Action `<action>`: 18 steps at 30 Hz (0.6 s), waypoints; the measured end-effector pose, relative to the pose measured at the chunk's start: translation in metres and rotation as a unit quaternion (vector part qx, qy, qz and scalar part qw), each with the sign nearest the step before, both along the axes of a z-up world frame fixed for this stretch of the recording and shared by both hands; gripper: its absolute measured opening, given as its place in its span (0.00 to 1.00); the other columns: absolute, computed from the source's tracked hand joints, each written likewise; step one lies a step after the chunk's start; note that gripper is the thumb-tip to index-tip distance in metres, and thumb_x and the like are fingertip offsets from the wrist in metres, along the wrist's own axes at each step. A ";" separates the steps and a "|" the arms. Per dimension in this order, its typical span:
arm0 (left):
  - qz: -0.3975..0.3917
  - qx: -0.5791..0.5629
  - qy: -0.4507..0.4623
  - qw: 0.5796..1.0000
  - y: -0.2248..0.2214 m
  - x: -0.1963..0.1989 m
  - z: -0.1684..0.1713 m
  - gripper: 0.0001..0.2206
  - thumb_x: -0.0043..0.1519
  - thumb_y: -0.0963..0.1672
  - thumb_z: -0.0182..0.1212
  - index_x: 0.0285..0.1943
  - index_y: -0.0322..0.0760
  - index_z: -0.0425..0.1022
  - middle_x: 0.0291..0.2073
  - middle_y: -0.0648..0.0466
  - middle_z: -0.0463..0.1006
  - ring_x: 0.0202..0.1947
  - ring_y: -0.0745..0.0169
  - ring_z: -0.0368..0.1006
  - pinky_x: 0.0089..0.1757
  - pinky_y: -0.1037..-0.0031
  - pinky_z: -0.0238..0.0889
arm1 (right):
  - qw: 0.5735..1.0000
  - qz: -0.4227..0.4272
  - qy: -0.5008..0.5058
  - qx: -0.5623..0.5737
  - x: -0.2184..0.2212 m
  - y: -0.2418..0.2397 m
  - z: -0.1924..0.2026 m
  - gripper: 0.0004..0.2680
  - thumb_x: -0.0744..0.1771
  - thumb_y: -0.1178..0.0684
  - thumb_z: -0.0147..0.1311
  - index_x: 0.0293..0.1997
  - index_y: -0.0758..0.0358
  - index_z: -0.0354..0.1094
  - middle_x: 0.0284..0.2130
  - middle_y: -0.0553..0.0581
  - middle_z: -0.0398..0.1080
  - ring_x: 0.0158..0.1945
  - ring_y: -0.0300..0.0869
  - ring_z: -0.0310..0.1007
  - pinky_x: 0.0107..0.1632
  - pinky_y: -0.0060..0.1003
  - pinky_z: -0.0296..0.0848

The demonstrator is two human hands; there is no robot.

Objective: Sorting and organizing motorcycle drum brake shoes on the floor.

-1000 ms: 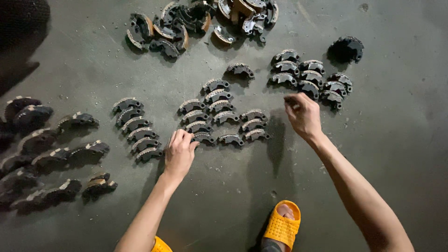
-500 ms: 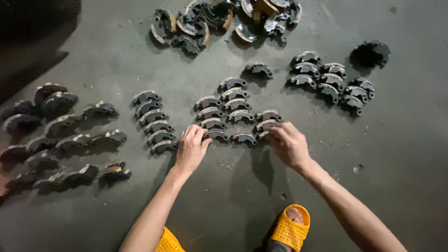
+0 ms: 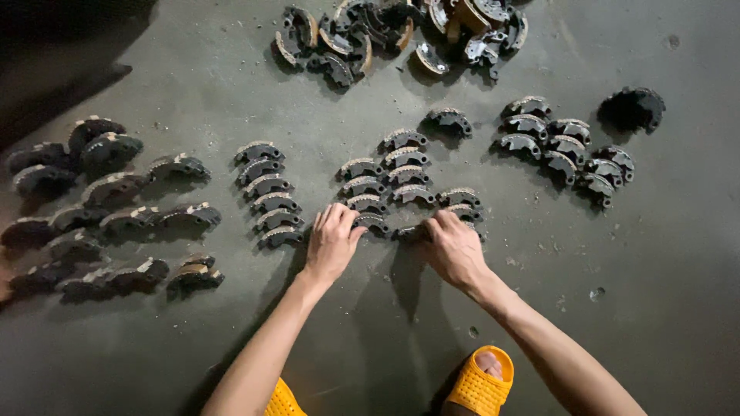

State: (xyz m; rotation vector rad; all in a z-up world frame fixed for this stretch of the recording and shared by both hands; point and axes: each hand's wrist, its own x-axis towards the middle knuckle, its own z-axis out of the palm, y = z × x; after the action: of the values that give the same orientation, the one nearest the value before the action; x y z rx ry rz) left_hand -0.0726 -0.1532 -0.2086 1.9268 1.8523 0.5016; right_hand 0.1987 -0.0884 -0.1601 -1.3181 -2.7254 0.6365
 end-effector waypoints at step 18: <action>0.013 -0.022 -0.031 0.999 -0.005 -0.030 0.008 0.22 0.59 0.48 0.72 0.56 0.33 0.71 0.41 0.50 0.68 0.42 0.55 0.69 0.45 0.65 0.66 | 0.986 -0.118 0.115 0.031 0.002 -0.003 0.029 0.11 0.59 0.54 0.65 0.41 0.56 0.71 0.35 0.55 0.70 0.38 0.53 0.77 0.39 0.46 0.77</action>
State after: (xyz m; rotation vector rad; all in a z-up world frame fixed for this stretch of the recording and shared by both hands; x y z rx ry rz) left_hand -0.1031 -0.1578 -0.2008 1.8417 1.8358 0.5189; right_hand 0.2004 -0.0909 -0.1311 -1.4251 -2.3454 0.6330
